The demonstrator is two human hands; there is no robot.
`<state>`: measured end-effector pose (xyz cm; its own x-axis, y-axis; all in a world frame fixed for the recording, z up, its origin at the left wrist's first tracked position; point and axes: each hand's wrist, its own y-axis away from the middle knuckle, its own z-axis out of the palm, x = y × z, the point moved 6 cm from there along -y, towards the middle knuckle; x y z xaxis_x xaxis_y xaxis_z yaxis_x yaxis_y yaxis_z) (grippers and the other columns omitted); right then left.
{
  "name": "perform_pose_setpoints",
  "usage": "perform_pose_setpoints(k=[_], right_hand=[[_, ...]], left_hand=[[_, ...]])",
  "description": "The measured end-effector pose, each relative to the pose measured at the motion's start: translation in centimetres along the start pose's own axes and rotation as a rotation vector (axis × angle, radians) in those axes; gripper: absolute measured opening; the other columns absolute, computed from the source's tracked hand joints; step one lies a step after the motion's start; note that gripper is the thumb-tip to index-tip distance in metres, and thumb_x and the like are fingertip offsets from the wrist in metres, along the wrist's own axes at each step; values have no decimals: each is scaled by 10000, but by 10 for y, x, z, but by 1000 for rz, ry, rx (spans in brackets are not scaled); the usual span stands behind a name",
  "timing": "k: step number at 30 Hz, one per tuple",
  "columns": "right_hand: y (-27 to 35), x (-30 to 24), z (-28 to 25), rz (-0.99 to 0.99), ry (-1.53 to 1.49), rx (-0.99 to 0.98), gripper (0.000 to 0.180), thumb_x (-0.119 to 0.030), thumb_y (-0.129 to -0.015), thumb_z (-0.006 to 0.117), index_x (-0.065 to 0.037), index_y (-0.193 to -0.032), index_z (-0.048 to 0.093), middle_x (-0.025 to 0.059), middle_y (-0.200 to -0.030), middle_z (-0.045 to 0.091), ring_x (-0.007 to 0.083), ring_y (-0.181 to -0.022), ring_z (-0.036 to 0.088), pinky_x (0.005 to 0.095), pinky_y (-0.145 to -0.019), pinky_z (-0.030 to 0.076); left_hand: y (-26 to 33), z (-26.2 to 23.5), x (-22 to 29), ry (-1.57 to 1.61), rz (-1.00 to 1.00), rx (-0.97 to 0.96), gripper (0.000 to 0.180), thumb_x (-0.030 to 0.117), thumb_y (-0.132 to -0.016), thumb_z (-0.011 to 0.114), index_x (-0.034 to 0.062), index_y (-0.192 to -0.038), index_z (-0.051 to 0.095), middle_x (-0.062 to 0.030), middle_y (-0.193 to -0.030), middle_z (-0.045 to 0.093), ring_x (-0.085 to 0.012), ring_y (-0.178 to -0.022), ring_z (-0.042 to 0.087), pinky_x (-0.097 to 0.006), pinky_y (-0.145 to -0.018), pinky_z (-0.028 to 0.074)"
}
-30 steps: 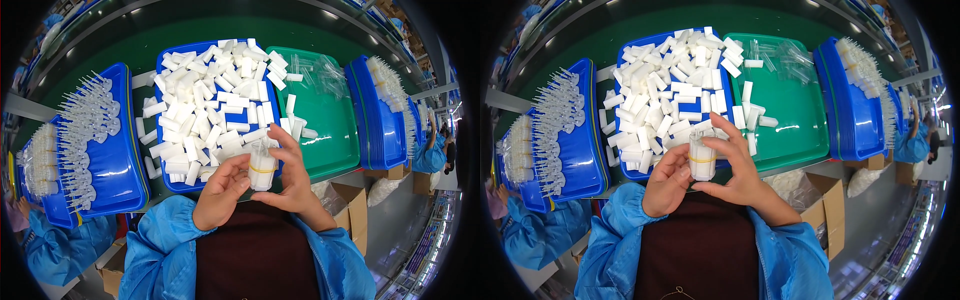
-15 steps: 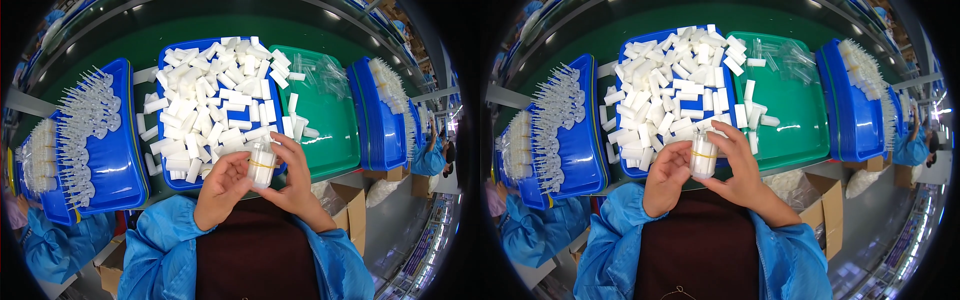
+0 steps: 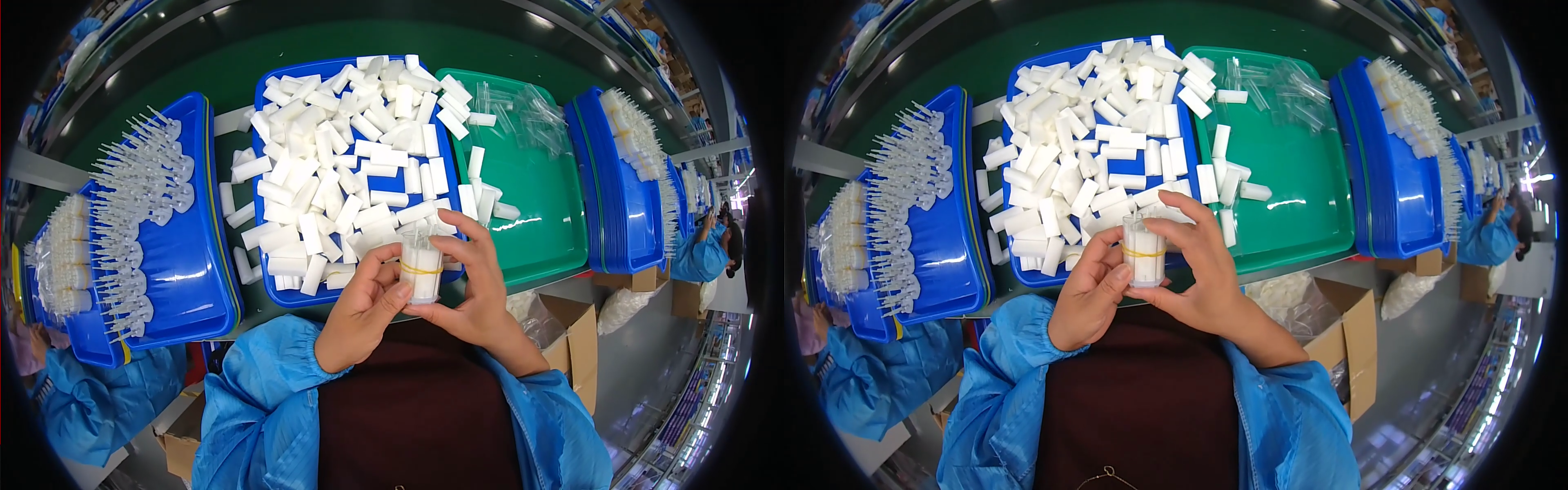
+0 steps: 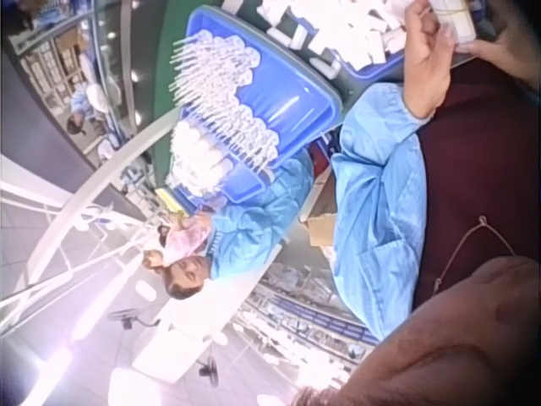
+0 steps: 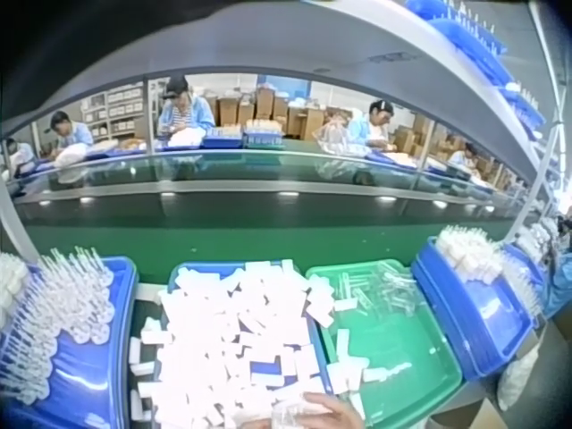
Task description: The person assembles small plastic components by hand, securing them with rubber bands.
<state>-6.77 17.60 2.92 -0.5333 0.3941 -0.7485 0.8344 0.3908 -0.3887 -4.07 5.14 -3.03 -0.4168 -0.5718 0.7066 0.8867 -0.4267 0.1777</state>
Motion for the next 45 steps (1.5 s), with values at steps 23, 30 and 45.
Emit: perform_pose_setpoints(k=[23,30,45], right_hand=[[21,30,-3,240,-424,3,801,-213,-678,822,-24,-1336,405,164,-1316,449,254,-1186,471,381,-978,385],[12,13,-34,219,-359,-107,697,-89,-695,795,-18,-1303,461,130,-1167,595,207,-1086,560,328,-915,412],[27,59,-270,444,755,646,523,-109,-692,752,-99,-1190,595,35,-980,619,83,-721,535,212,-581,398]], left_hand=[[-4,4,7,-15,109,2,477,-61,-866,561,1,-1301,377,-122,-1225,502,-185,-1097,532,-296,-959,426],[3,7,6,-90,122,-105,468,-63,-851,573,-12,-1279,390,-154,-1257,503,-219,-1123,534,-323,-947,435],[44,-25,42,-267,258,30,225,59,-892,509,-47,-1088,478,-209,-1051,591,-270,-876,606,-382,-841,482]])
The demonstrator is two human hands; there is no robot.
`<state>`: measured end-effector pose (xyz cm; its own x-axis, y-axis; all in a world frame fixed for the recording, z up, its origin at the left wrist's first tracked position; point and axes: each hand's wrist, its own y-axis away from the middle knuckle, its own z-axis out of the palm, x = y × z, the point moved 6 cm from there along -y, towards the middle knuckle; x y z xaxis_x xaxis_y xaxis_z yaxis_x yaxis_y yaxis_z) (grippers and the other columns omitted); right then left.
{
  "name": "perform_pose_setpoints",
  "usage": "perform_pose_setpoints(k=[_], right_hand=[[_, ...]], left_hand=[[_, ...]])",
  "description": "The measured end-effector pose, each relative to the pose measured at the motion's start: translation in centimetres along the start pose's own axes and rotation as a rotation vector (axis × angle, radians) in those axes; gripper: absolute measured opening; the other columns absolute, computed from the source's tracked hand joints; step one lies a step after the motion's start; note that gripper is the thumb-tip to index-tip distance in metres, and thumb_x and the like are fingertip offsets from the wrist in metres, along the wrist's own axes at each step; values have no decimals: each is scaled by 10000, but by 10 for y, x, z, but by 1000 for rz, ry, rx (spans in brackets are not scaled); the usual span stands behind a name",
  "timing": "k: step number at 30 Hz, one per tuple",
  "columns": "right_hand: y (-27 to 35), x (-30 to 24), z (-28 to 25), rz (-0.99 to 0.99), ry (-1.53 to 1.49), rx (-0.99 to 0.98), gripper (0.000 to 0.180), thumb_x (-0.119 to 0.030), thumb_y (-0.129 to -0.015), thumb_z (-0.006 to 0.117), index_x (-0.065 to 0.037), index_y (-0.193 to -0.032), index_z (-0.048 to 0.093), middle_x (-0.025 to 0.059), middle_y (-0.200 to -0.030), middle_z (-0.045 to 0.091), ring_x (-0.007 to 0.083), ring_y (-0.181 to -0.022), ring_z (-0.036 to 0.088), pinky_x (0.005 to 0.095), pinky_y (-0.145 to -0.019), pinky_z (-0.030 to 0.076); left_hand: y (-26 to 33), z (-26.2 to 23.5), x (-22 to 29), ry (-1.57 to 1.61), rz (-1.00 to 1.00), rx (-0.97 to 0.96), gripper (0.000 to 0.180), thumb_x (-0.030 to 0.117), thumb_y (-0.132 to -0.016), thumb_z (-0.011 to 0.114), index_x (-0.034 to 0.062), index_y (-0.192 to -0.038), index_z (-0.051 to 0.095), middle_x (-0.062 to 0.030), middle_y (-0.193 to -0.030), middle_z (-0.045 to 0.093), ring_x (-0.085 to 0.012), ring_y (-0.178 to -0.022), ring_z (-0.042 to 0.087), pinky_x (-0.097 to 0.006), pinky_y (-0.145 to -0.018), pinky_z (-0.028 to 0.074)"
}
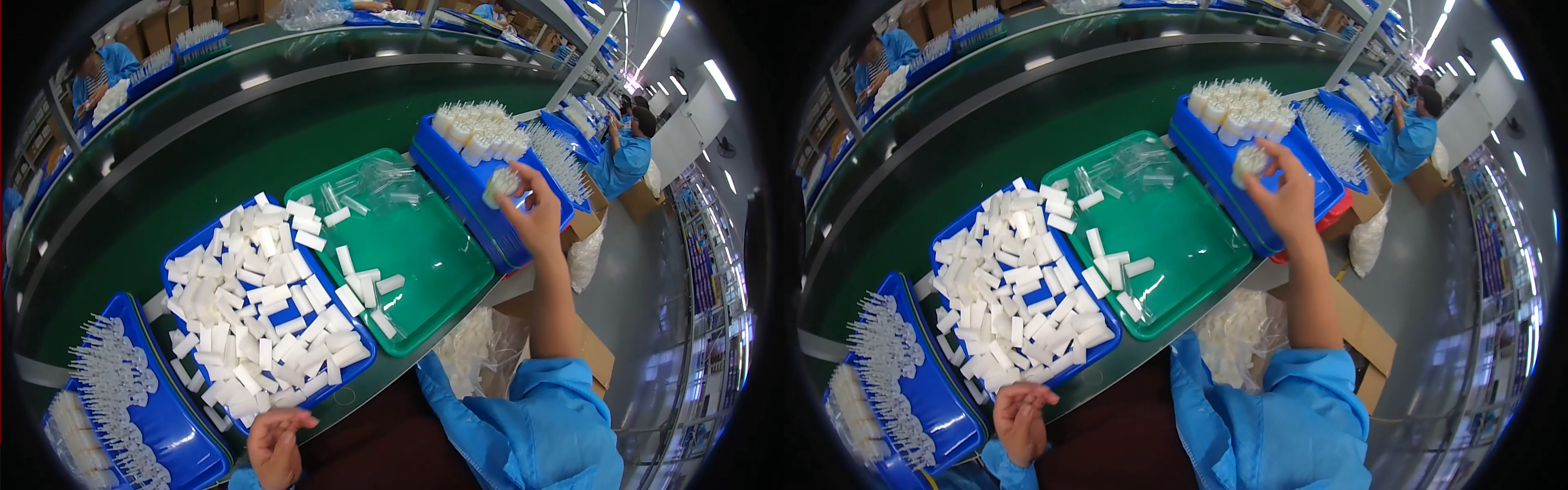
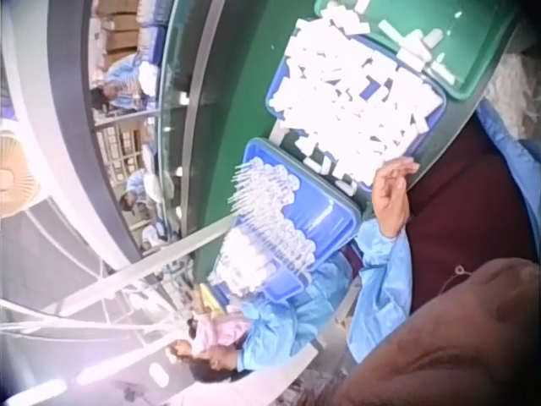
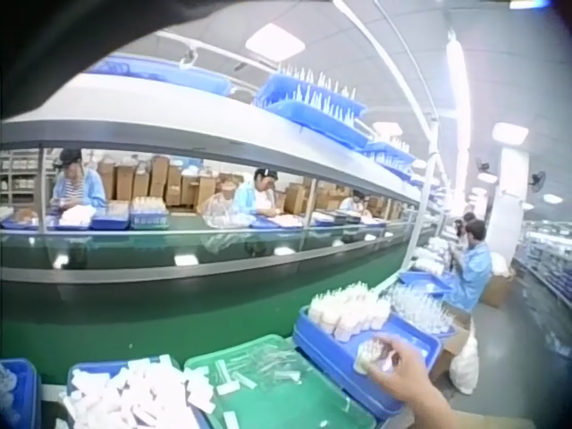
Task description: The person assembles small plastic components by hand, securing them with rubber bands.
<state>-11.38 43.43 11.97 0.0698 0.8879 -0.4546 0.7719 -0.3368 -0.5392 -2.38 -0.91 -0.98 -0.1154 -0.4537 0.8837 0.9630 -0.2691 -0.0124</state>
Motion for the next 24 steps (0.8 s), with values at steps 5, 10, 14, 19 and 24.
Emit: perform_pose_setpoints(k=[5,10,14,19,24], right_hand=[[-45,100,-4,217,47,21,547,-160,-702,767,-69,-1207,578,119,-1007,643,128,-710,589,268,-694,499],[-66,148,8,236,-93,60,632,-180,-725,771,-76,-1288,502,137,-1096,612,158,-752,624,289,-692,512],[-65,154,5,296,-121,123,726,-188,-753,763,-66,-1367,394,145,-1154,578,177,-783,630,303,-716,520],[-54,164,18,542,-282,-87,749,-184,-784,735,-46,-1395,325,134,-1117,593,165,-832,626,275,-697,487],[-52,158,26,547,-483,-187,764,-225,-801,723,-48,-1407,293,111,-1090,608,156,-880,611,272,-724,444]], left_hand=[[29,-35,50,-143,224,32,286,139,-922,557,1,-1168,511,-222,-1170,545,-296,-1017,567,-473,-927,446],[56,-79,88,-388,383,339,223,63,-939,488,-35,-1137,516,-194,-1080,594,-277,-956,592,-397,-877,483],[70,-107,105,-781,326,609,218,30,-947,464,-45,-1143,524,-177,-1063,609,-253,-936,600,-347,-869,485],[66,-107,119,-1458,176,632,262,77,-926,538,-27,-1165,562,-145,-1033,626,-195,-908,603,-300,-817,478],[49,-112,125,-1866,14,586,381,213,-877,639,-21,-1169,570,-208,-1019,615,-344,-916,588,-406,-818,468]])
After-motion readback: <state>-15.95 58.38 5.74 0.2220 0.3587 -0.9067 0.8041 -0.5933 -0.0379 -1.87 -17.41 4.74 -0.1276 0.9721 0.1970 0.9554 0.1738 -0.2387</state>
